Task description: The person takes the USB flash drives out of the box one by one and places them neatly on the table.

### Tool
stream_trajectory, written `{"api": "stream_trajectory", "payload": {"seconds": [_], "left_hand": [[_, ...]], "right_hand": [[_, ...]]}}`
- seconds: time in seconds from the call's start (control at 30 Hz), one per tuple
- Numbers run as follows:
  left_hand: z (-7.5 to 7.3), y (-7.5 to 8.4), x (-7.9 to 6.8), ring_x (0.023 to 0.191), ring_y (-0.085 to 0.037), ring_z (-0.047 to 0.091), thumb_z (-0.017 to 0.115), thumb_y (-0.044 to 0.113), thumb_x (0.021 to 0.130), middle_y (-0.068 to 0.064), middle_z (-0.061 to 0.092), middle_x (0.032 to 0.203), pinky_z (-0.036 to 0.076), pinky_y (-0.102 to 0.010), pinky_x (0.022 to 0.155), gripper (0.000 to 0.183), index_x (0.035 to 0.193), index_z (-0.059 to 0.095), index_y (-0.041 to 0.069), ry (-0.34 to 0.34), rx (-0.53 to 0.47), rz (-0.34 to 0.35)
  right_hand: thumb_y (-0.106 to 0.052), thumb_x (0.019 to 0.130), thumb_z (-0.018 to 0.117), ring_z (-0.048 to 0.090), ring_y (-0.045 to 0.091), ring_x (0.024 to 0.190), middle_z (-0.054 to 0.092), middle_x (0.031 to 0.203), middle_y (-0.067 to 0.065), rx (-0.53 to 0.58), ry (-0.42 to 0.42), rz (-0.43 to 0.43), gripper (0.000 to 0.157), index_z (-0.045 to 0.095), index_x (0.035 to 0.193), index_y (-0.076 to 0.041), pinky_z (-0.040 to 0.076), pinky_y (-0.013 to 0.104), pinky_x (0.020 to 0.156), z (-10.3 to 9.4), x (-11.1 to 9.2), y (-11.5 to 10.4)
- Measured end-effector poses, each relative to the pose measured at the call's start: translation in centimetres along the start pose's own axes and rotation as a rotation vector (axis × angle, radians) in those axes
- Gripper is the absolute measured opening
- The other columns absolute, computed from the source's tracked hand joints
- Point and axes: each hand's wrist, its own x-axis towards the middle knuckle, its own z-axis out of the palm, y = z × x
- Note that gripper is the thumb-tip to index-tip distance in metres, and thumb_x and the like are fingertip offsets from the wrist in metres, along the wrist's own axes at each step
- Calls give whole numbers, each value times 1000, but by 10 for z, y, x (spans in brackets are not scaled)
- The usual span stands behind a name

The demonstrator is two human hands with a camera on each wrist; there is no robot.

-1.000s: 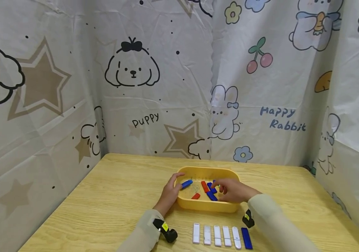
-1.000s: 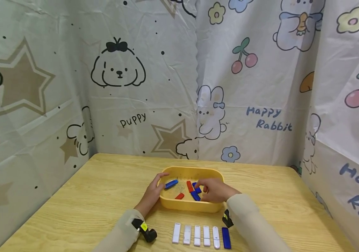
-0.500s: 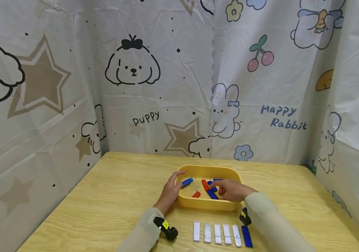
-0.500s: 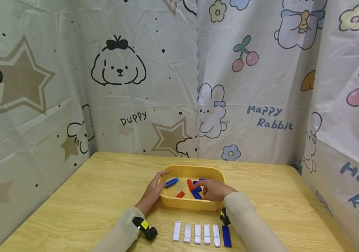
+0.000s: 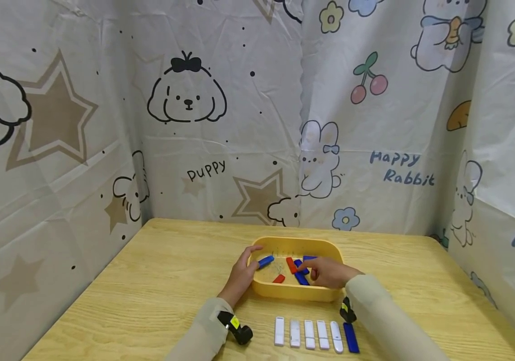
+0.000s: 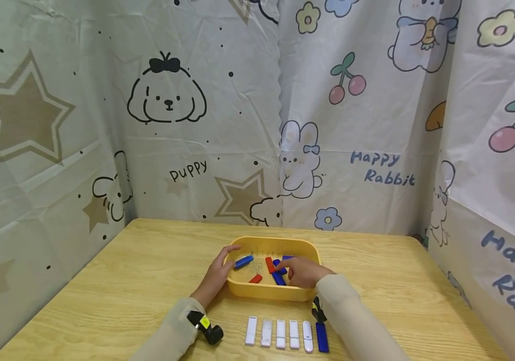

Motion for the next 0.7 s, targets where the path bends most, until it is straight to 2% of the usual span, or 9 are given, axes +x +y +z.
{"api": "stream_trajectory", "payload": {"seconds": [0.4, 0.6, 0.7], "left_hand": [[0, 0, -2, 137, -32, 33, 46, 10, 90, -11, 45, 144, 26, -54, 109, 42, 132, 52, 13, 2, -13, -4], [0, -1, -1, 137, -32, 34, 47, 9, 91, -11, 45, 144, 26, -55, 109, 42, 132, 52, 13, 3, -11, 5], [0, -1, -1, 137, -32, 34, 46, 9, 91, -11, 46, 143, 26, -55, 109, 42, 132, 52, 13, 4, -7, 11]], "right_hand": [[-3, 86, 66, 49, 15, 69, 51, 75, 2, -13, 23, 48, 36, 67, 117, -22, 37, 29, 61, 4, 2, -2], [-5, 83, 70, 50, 16, 70, 52, 75, 2, -36, 69, 27, 26, 66, 108, -13, 39, 31, 66, 6, 4, -3], [-12, 80, 76, 50, 16, 74, 53, 77, 1, -47, 101, 17, 24, 65, 102, -10, 42, 32, 70, 5, 4, -2]]}}
